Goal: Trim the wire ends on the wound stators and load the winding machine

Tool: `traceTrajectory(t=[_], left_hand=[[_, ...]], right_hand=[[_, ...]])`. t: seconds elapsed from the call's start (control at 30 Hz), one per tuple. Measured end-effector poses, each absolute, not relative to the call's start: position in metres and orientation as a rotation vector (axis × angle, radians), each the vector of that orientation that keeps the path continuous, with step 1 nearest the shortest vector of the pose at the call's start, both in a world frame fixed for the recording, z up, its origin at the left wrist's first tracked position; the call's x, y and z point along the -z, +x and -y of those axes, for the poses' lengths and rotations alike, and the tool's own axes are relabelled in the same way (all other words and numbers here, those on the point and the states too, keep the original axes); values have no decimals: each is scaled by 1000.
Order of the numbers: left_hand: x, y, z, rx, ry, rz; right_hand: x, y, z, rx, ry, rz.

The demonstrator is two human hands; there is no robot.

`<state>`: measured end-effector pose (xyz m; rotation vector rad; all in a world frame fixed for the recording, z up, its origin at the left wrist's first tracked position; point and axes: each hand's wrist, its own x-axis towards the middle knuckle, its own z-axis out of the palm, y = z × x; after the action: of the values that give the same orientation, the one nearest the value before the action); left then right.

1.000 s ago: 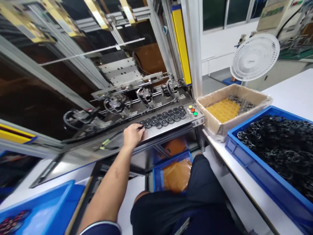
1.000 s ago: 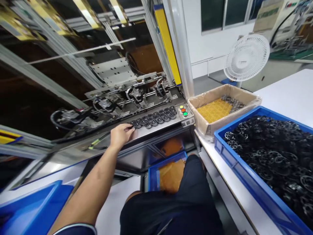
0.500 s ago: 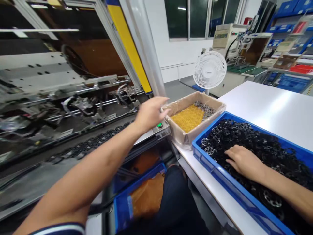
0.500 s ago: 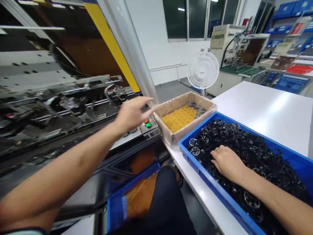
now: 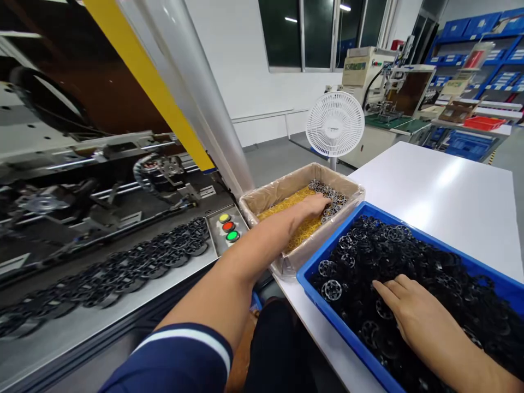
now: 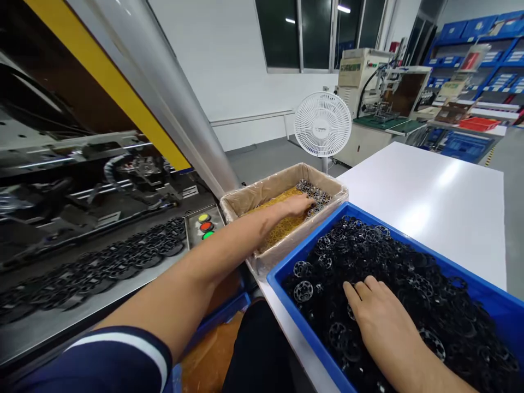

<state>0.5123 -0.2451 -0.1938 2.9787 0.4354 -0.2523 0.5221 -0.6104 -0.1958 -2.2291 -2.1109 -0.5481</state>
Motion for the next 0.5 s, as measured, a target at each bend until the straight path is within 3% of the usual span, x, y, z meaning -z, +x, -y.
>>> traceTrajectory(t=[0.5], left_hand=[[169, 497, 263, 112, 2850, -600]], right_hand=[[181, 522, 611, 753, -2022, 2073]])
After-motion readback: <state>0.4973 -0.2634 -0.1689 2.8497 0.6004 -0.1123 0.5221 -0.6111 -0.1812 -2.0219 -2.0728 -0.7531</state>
